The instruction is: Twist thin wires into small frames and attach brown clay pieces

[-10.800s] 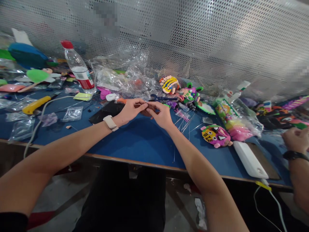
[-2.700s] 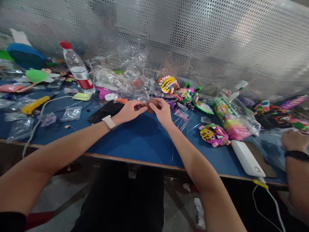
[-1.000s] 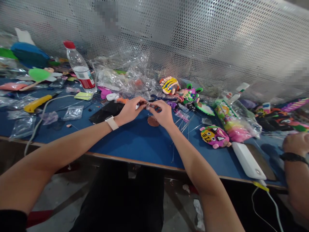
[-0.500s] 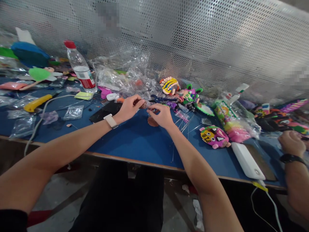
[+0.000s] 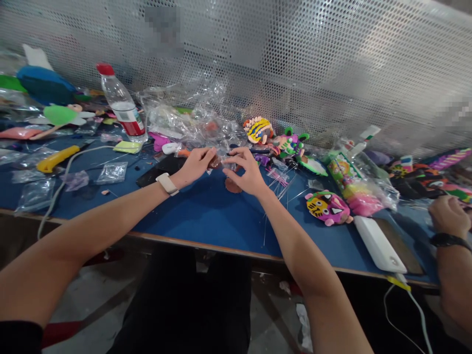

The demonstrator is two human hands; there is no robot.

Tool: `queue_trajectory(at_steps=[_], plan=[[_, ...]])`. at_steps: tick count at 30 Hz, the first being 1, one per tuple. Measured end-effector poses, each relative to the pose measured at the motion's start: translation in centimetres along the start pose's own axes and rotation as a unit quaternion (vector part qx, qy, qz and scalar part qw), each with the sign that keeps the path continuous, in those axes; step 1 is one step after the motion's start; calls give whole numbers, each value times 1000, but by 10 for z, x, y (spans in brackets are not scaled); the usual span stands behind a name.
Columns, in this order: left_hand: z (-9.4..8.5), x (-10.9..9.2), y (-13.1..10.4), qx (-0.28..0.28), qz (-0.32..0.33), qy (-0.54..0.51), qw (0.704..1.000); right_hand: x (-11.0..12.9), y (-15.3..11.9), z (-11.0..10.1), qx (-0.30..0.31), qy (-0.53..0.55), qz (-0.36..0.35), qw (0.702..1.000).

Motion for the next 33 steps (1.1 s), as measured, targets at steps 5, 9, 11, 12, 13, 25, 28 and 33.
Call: queue_trajectory(at_steps=[5, 9, 11, 12, 13, 25, 28, 33], plan=[[4, -7, -1, -12, -55, -86, 995, 1, -4, 11, 52, -48, -49, 996], [7, -6, -4, -28, -89, -116, 989, 5, -5, 14, 64, -59, -60, 994], [9, -7, -5, -30, -91, -123, 988, 6, -5, 15, 68, -53, -58, 995], [10, -7, -5, -33, -91, -124, 988, 7, -5, 15, 71, -52, -55, 995], [11, -8, -5, -37, -92, -125, 987, 8, -5, 16, 78, -53, -51, 994], [7, -5, -3, -38, -49, 50, 997, 9, -1, 29, 100, -36, -15, 994], [5, -3, 3, -31, -15, 89, 995, 11, 2, 30, 101, -33, -15, 994], [-2, -3, 9, -20, 16, 106, 994, 23, 1, 27, 123, -67, -9, 990]])
Point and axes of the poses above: each hand's wrist, its own y-axis towards the middle knuckle, its own z-axis out of the palm, x = y × z, the point moved 4 cm from there along y, towards the middle knuckle, and after that the axes turned 13 degrees about z, right-handed, at the moved point
